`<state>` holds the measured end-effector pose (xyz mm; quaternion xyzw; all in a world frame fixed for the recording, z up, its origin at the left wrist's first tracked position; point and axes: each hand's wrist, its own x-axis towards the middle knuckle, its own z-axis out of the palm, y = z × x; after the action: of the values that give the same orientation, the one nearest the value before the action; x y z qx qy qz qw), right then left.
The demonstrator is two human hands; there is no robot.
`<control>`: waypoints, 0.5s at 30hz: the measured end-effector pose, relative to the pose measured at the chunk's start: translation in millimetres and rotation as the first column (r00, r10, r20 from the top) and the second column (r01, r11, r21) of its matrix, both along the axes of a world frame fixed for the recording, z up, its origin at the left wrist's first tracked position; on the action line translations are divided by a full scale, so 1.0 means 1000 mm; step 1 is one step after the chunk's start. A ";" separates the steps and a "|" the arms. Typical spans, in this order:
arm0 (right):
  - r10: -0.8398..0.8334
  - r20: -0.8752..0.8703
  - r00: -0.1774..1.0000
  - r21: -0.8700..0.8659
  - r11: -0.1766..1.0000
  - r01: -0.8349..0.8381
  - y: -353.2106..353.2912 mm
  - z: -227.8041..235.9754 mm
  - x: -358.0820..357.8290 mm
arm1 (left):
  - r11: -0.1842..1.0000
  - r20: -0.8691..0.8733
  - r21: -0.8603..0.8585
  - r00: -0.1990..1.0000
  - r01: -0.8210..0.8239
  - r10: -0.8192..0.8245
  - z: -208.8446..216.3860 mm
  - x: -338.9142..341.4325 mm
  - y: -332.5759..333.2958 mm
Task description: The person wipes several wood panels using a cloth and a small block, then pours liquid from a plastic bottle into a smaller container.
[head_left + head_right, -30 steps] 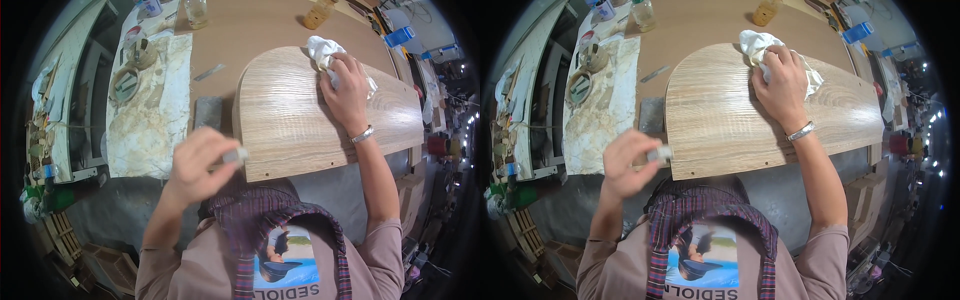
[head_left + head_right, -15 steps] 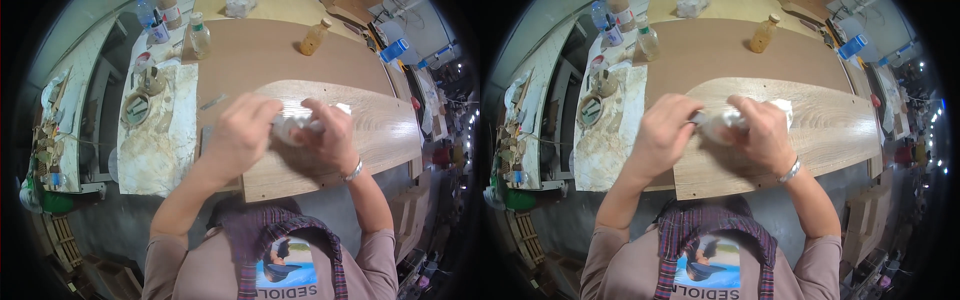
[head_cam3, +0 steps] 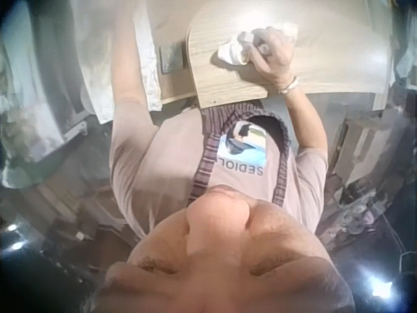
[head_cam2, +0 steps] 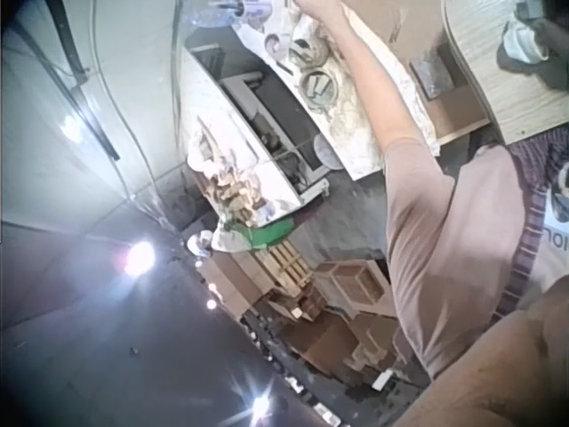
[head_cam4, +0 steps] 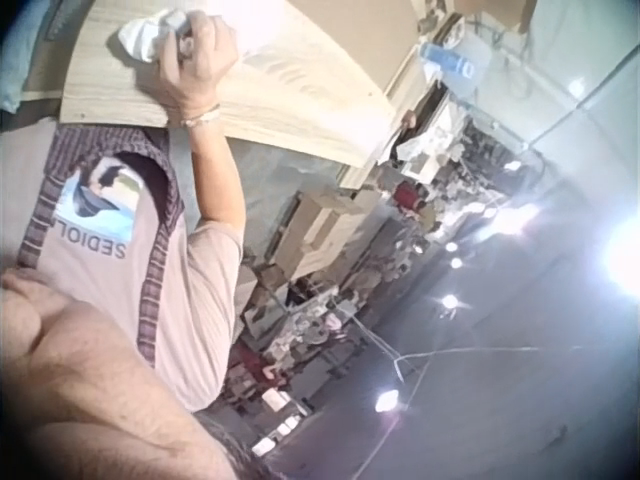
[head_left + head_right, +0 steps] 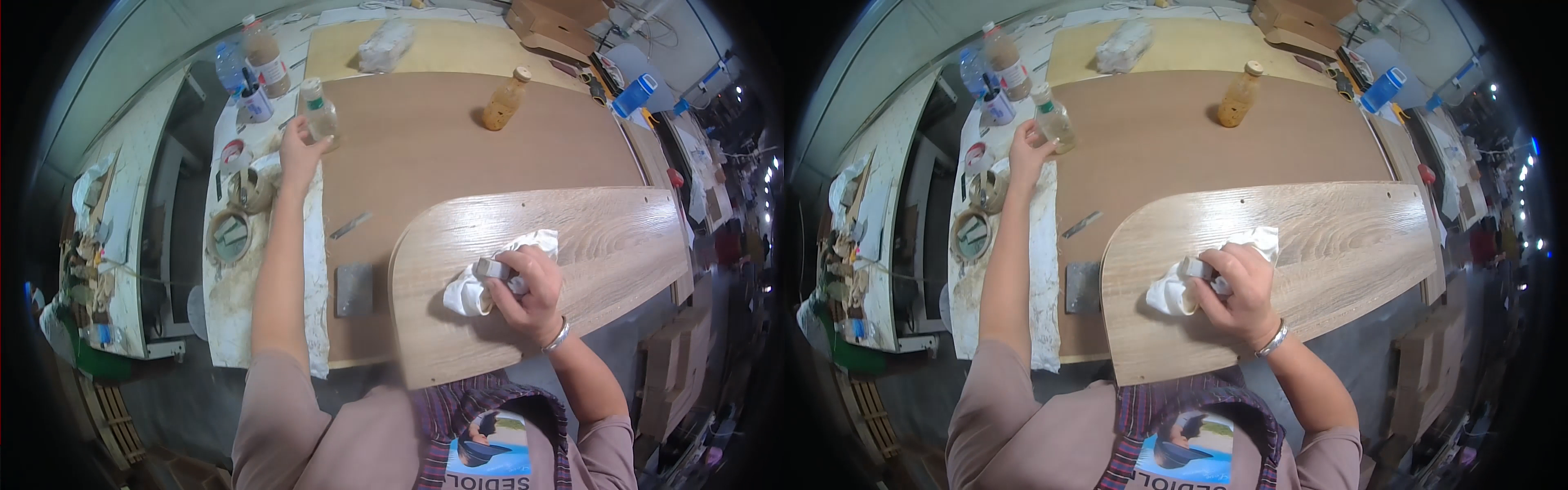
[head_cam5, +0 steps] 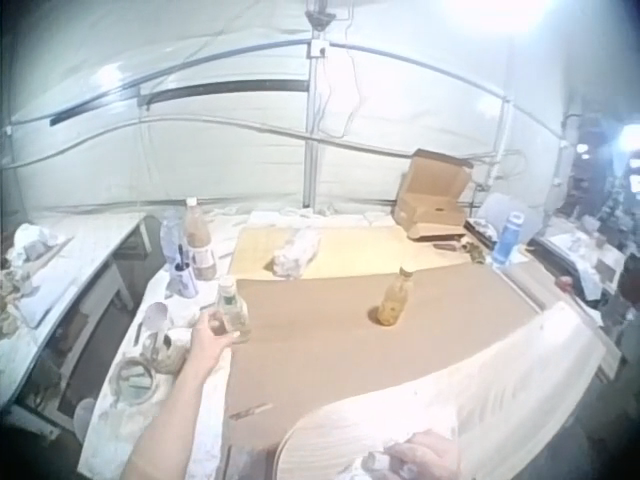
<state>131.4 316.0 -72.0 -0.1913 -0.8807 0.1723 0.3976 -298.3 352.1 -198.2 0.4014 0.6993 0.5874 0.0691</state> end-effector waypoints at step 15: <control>-0.026 0.044 0.999 -0.013 1.000 0.026 0.010 -0.005 0.000 | 0.996 0.147 -0.088 0.988 -0.033 0.046 -0.015 -0.012 0.025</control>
<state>131.2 326.1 -77.0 -0.2092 -0.8854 0.1691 0.3790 -310.0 377.5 -213.3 0.3394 0.7245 0.5865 0.1265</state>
